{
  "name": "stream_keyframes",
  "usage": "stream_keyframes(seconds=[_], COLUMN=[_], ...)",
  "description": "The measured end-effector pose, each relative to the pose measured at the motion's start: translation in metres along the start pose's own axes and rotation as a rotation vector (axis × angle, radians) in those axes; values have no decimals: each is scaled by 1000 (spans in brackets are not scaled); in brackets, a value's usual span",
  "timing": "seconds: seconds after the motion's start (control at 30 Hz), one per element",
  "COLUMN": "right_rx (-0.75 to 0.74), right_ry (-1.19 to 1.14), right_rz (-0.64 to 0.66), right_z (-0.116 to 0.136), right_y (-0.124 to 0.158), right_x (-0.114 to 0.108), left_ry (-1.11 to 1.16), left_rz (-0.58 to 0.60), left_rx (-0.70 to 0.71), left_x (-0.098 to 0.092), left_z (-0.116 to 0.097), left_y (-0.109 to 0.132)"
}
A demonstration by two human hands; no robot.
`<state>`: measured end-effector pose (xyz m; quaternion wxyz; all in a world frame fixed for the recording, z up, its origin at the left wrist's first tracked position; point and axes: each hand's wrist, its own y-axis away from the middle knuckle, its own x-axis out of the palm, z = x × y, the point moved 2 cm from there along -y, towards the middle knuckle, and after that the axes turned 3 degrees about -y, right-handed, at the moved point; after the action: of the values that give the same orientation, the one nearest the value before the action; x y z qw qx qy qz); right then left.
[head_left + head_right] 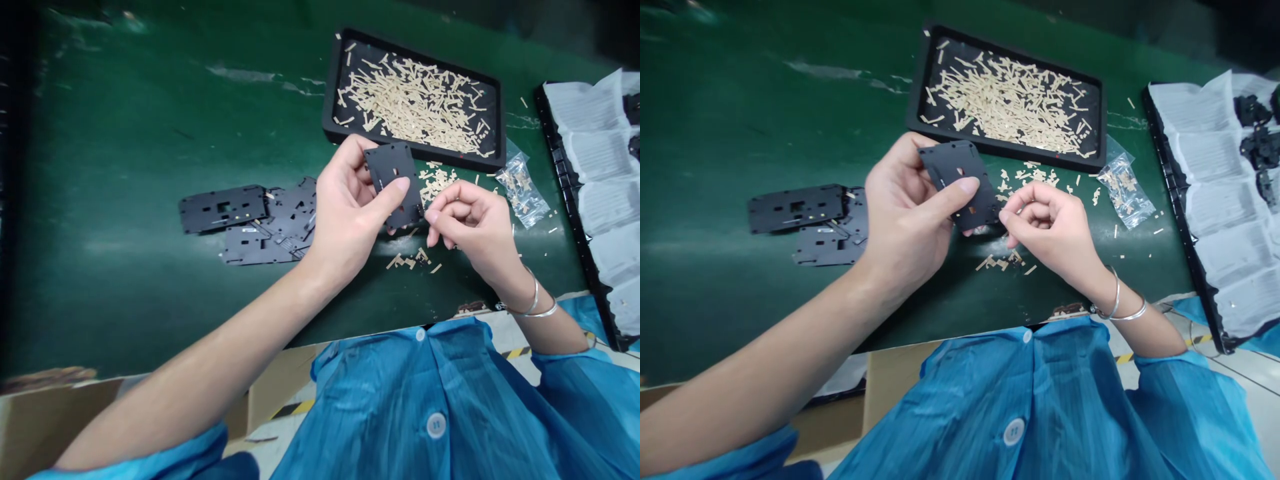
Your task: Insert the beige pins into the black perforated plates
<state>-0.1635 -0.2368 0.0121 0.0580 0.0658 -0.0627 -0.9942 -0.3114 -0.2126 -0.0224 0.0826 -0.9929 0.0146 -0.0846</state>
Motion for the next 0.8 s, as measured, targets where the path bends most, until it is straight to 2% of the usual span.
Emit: stream_keyframes(seconds=[0.2, 0.43, 0.6, 0.8], right_rx=[-9, -142, -178, -179], right_ry=[-21, 129, 168, 160], right_rz=[40, -94, -109, -108], right_z=[-1, 4, 3, 2], right_y=[0, 5, 6, 5], right_x=[0, 1, 2, 2], left_ry=[-2, 12, 27, 4], left_rz=[19, 20, 67, 57], left_rx=[-8, 20, 78, 99], left_x=[0, -1, -3, -4], left_z=[1, 1, 6, 6], left_y=[0, -1, -2, -2])
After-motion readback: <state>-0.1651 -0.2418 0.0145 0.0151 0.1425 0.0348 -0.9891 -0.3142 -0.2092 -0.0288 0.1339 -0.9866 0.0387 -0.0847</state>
